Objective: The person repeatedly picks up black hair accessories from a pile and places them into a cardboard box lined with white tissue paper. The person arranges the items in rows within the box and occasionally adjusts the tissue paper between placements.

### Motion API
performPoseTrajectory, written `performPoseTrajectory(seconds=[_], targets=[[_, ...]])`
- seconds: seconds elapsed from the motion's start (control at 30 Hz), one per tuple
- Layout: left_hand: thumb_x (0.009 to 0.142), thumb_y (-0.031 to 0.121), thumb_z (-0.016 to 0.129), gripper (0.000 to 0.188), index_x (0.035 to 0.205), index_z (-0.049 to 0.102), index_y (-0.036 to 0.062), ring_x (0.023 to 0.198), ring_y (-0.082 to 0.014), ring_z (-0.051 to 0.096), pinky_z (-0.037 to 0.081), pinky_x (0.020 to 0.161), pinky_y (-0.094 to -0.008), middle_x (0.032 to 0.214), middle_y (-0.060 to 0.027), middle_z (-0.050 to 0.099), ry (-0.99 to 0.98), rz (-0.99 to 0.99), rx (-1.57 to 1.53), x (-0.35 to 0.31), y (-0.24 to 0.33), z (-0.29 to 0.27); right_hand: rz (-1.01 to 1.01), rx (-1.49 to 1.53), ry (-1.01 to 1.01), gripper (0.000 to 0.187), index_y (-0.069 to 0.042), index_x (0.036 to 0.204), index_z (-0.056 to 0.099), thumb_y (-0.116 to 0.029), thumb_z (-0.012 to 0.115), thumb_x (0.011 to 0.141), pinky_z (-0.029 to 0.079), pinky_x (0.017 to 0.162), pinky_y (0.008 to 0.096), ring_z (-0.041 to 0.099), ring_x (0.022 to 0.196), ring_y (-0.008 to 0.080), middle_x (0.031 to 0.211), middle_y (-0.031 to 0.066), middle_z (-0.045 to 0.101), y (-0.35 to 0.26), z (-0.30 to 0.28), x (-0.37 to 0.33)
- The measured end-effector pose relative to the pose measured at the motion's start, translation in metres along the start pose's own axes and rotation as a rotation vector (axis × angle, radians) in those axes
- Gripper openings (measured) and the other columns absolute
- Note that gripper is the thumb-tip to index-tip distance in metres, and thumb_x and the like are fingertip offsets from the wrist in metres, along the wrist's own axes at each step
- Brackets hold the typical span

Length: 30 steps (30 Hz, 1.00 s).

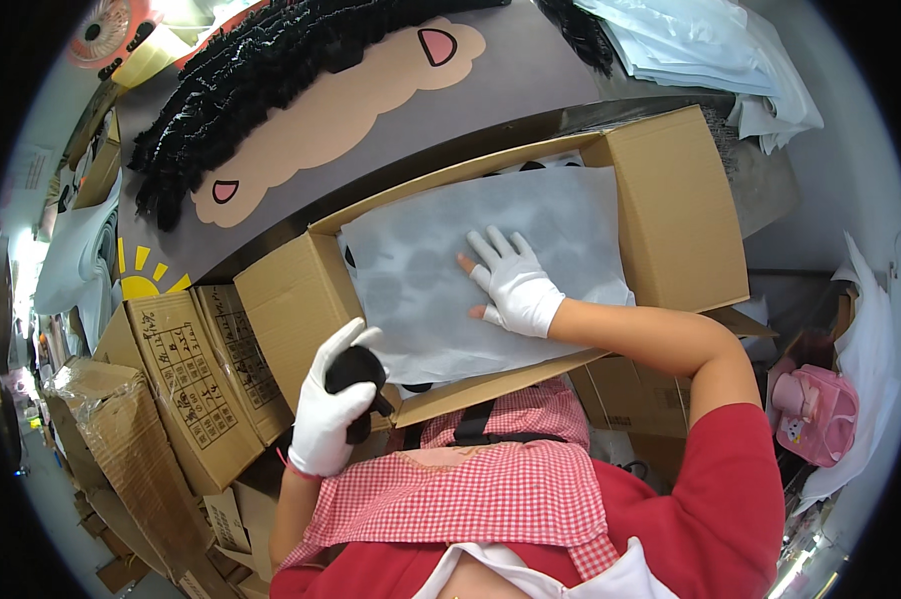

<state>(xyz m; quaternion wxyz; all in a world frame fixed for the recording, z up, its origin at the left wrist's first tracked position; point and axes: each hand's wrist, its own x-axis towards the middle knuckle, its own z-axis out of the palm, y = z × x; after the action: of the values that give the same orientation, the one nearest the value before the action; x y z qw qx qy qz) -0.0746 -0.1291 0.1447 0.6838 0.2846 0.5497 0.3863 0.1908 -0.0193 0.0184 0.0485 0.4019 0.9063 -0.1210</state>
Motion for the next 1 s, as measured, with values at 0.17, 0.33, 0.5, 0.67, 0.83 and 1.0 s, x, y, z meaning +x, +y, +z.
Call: performPoseTrajectory(seconds=[0.17, 0.33, 0.5, 0.67, 0.83, 1.0], targets=[[0.096, 0.024, 0.054, 0.051, 0.144, 0.04, 0.0122, 0.107, -0.0247, 0.059, 0.054, 0.088, -0.0411, 0.126, -0.016, 0.054, -0.13, -0.111, -0.622, 0.049, -0.016, 0.005, -0.209, -0.044, -0.039, 0.077, -0.01, 0.141, 0.047, -0.052, 0.067, 0.081, 0.028, 0.11, 0.0548, 0.033, 0.136, 0.0415, 0.149, 0.0208, 0.034, 0.016, 0.004, 0.012], [0.095, 0.024, 0.061, 0.039, 0.132, 0.051, 0.0183, 0.1, -0.0222, 0.064, 0.054, 0.088, -0.0413, 0.116, -0.0079, 0.062, 0.055, -0.092, -0.863, 0.088, -0.061, 0.029, -0.032, 0.559, 0.094, 0.07, -0.007, 0.127, 0.056, -0.047, 0.077, 0.074, 0.044, 0.097, 0.044, 0.054, 0.116, 0.0325, 0.133, 0.0168, 0.052, -0.002, -0.02, 0.001], [0.094, 0.018, 0.063, 0.046, 0.136, 0.045, 0.0158, 0.108, -0.0213, 0.057, 0.051, 0.094, -0.0379, 0.118, -0.0067, 0.057, 0.108, 0.051, -0.868, 0.106, -0.078, 0.059, 0.346, 1.006, 0.167, 0.032, -0.002, 0.096, 0.068, -0.026, 0.079, 0.078, 0.053, 0.068, 0.0302, 0.065, 0.071, 0.0194, 0.085, 0.008, 0.07, -0.049, -0.041, 0.002], [0.094, 0.013, 0.063, 0.044, 0.136, 0.047, 0.0152, 0.1, -0.0188, 0.059, 0.054, 0.087, -0.0354, 0.116, -0.0053, 0.056, 0.205, 0.061, -0.777, 0.107, -0.087, 0.059, 0.416, 1.013, 0.045, 0.025, -0.002, 0.095, 0.072, -0.021, 0.077, 0.079, 0.053, 0.068, 0.0282, 0.069, 0.071, 0.0187, 0.083, 0.0126, 0.072, -0.048, -0.039, 0.006], [0.09, 0.007, 0.067, 0.061, 0.144, 0.041, 0.0126, 0.084, -0.0151, 0.062, 0.057, 0.066, -0.0309, 0.111, -0.0058, 0.057, 0.051, -0.052, -0.555, 0.1, -0.089, 0.04, 0.417, 0.936, -0.343, 0.025, 0.0, 0.09, 0.073, -0.021, 0.077, 0.076, 0.053, 0.069, 0.0311, 0.068, 0.07, 0.0186, 0.077, 0.0141, 0.071, -0.029, -0.04, 0.023], [0.087, 0.005, 0.066, 0.079, 0.154, 0.024, 0.0124, 0.086, -0.0174, 0.063, 0.056, 0.061, -0.0325, 0.113, -0.008, 0.06, 0.102, -0.128, -0.445, 0.103, -0.1, 0.013, 0.31, 0.781, -0.183, 0.024, -0.002, 0.085, 0.072, -0.025, 0.075, 0.077, 0.053, 0.071, 0.0354, 0.069, 0.074, 0.0277, 0.079, 0.017, 0.07, -0.041, -0.036, 0.066]])
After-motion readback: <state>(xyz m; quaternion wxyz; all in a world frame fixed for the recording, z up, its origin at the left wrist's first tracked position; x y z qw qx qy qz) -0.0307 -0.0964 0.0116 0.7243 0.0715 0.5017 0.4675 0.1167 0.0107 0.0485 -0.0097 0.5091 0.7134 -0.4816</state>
